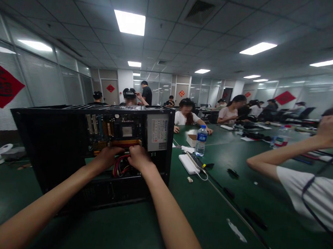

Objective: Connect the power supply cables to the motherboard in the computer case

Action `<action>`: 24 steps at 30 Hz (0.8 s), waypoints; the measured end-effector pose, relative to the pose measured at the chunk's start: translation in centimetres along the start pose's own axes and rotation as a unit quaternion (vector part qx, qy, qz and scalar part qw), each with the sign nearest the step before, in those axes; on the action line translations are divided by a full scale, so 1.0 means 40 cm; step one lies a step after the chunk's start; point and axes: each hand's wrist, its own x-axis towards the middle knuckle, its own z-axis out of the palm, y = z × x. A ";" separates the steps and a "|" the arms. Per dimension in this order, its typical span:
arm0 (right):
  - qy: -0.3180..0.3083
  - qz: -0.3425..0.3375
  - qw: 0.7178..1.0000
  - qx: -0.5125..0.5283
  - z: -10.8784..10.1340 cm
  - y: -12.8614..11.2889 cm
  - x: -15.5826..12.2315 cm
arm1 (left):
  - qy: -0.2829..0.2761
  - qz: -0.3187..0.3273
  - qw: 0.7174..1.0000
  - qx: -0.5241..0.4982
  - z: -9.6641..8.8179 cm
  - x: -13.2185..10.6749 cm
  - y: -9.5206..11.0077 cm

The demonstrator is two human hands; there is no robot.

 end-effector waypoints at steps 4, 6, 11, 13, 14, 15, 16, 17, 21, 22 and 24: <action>0.001 0.000 1.000 -0.005 0.004 -0.002 0.001 | -0.019 -0.012 0.997 0.070 -0.007 0.001 0.019; -0.001 -0.005 1.000 -0.005 0.006 -0.003 0.000 | -0.031 -0.016 0.995 0.091 -0.009 0.001 0.027; 0.007 -0.040 0.999 -0.019 0.014 0.000 -0.003 | -0.053 -0.032 0.991 0.120 -0.018 0.000 0.045; -0.001 -0.065 0.997 -0.044 0.018 0.003 0.000 | -0.055 -0.043 0.990 0.119 -0.020 0.000 0.051; -0.009 -0.080 0.995 -0.061 0.019 0.005 0.003 | -0.056 -0.047 0.990 0.117 -0.021 0.001 0.053; -0.017 -0.098 0.992 -0.081 0.021 0.008 0.007 | -0.056 -0.051 0.990 0.117 -0.021 0.002 0.054; -0.024 -0.117 0.988 -0.101 0.021 0.010 0.012 | -0.058 -0.054 0.990 0.120 -0.020 0.004 0.055; -0.030 -0.138 0.982 -0.123 0.021 0.013 0.018 | -0.062 -0.059 0.989 0.124 -0.020 0.006 0.056; -0.037 -0.216 0.954 -0.206 0.023 0.027 0.037 | -0.069 -0.065 0.986 0.135 -0.017 0.009 0.055; -0.035 -0.231 0.947 -0.222 0.025 0.031 0.040 | -0.068 -0.063 0.986 0.136 -0.016 0.009 0.054; -0.020 -0.249 0.936 -0.247 0.028 0.036 0.043 | -0.062 -0.057 0.986 0.141 -0.012 0.007 0.049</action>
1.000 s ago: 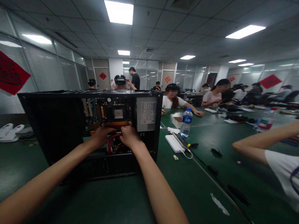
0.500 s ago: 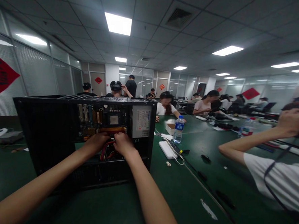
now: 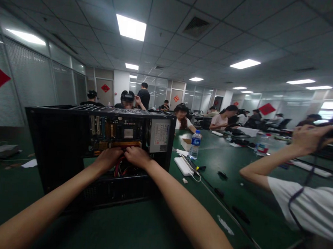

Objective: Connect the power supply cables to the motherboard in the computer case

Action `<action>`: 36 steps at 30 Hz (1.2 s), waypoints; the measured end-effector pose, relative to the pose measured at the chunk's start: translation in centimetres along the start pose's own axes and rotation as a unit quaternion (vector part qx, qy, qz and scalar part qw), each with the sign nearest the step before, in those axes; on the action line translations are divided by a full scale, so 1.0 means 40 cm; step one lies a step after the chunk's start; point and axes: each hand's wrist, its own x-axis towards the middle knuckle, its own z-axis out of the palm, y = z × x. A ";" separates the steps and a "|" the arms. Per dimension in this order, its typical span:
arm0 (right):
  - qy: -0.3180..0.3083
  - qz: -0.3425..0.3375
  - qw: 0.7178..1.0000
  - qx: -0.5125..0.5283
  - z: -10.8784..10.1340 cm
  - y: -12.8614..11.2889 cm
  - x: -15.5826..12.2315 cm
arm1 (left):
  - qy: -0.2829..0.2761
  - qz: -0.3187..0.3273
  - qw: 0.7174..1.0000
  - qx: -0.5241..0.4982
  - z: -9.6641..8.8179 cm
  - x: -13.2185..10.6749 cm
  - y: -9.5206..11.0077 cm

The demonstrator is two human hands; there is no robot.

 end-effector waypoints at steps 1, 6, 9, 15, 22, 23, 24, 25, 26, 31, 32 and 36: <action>0.007 -0.001 1.000 -0.012 0.002 0.000 0.000 | 0.004 0.002 1.000 0.002 0.003 0.000 -0.002; 0.013 0.028 0.999 -0.019 0.003 -0.004 -0.010 | 0.012 0.016 1.000 0.013 0.009 -0.002 -0.009; 0.014 0.044 0.999 -0.008 0.008 -0.003 -0.014 | 0.008 0.015 1.000 0.013 0.005 -0.004 -0.009; 0.001 0.051 0.999 -0.003 0.027 0.001 -0.008 | 0.005 0.019 1.000 0.015 -0.008 -0.010 -0.005; -0.026 0.064 0.998 -0.010 0.028 0.004 -0.007 | 0.011 0.046 0.999 0.017 0.014 -0.004 -0.020; -0.029 0.055 0.998 -0.011 0.029 0.004 -0.007 | 0.012 0.047 0.999 0.017 0.017 -0.004 -0.022; -0.031 0.045 0.998 -0.013 0.028 0.004 -0.007 | 0.013 0.047 0.999 0.018 0.019 -0.004 -0.022; -0.035 0.037 0.999 -0.015 0.028 0.004 -0.006 | 0.014 0.048 0.999 0.017 0.019 -0.004 -0.022; -0.037 0.030 0.999 -0.020 0.027 0.003 -0.005 | 0.015 0.049 0.999 0.017 0.018 -0.005 -0.022; -0.038 0.020 0.998 -0.034 0.018 -0.002 -0.003 | 0.020 0.048 0.999 0.009 0.009 -0.010 -0.019; -0.038 0.019 0.999 -0.034 0.018 -0.002 -0.003 | 0.020 0.046 0.999 0.006 0.008 -0.011 -0.019; -0.033 0.019 0.999 -0.030 0.024 -0.001 -0.005 | 0.022 0.032 0.999 -0.001 0.014 -0.011 -0.020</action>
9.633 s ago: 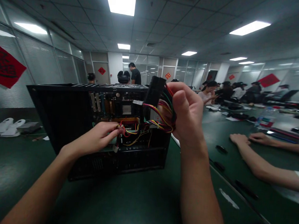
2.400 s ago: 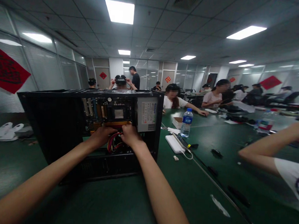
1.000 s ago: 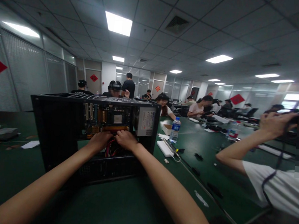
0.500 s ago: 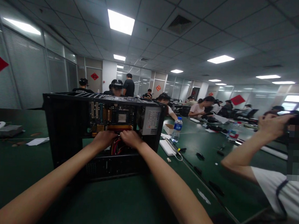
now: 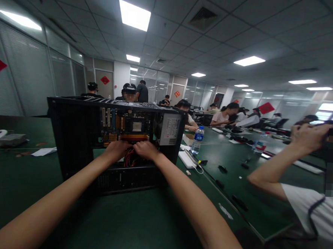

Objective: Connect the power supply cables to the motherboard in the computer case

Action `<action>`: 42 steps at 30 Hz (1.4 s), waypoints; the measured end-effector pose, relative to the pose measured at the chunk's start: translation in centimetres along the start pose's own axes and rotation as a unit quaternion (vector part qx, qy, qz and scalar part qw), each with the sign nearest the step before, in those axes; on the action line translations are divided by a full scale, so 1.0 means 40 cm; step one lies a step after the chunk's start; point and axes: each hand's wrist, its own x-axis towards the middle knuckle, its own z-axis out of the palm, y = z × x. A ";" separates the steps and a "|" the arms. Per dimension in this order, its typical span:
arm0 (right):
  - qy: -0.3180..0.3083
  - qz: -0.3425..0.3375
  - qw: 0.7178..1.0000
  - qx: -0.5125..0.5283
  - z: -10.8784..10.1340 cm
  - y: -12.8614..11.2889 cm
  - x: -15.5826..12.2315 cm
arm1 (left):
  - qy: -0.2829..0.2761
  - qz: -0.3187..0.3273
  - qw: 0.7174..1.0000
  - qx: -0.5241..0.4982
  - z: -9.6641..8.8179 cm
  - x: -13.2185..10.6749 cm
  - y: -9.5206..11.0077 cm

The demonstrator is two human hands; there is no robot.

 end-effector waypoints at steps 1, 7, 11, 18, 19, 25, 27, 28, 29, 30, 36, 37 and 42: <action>0.005 0.001 1.000 0.002 0.002 0.000 0.000 | 0.000 -0.004 1.000 -0.003 0.003 0.001 -0.001; 0.005 0.008 1.000 0.010 0.004 0.003 0.000 | -0.003 -0.027 0.999 -0.026 0.009 0.005 -0.003; 0.002 0.015 1.000 0.008 0.001 0.005 0.000 | -0.008 -0.044 0.999 -0.031 0.003 0.005 0.001; -0.001 0.004 1.000 0.013 0.005 0.009 -0.001 | -0.014 -0.056 0.998 -0.033 -0.003 0.001 0.002; -0.002 0.006 1.000 0.015 0.005 0.009 0.000 | -0.015 -0.056 0.998 -0.033 -0.004 0.000 0.002; -0.005 0.030 0.999 0.027 -0.008 0.004 0.008 | 0.001 -0.060 0.997 -0.050 -0.002 -0.004 0.000; -0.008 0.030 0.999 0.030 -0.013 0.004 0.009 | 0.007 -0.066 0.996 -0.060 0.004 -0.002 -0.005; -0.010 0.031 0.999 0.031 -0.014 0.003 0.009 | 0.009 -0.067 0.996 -0.066 0.008 0.000 -0.008; -0.013 0.033 0.999 0.031 -0.015 0.003 0.009 | 0.012 -0.068 0.995 -0.071 0.011 0.002 -0.010; -0.015 0.035 0.999 0.032 -0.016 0.003 0.010 | 0.016 -0.070 0.995 -0.076 0.013 0.004 -0.013; -0.013 0.071 0.994 0.081 -0.017 -0.001 0.012 | 0.026 -0.087 0.992 -0.085 0.011 0.015 -0.017; -0.009 0.079 0.992 0.098 -0.017 -0.001 0.009 | 0.027 -0.085 0.992 -0.086 0.010 0.016 -0.017; 0.038 0.103 0.971 0.210 -0.004 0.002 -0.017 | 0.031 -0.096 0.989 -0.108 0.018 0.018 -0.022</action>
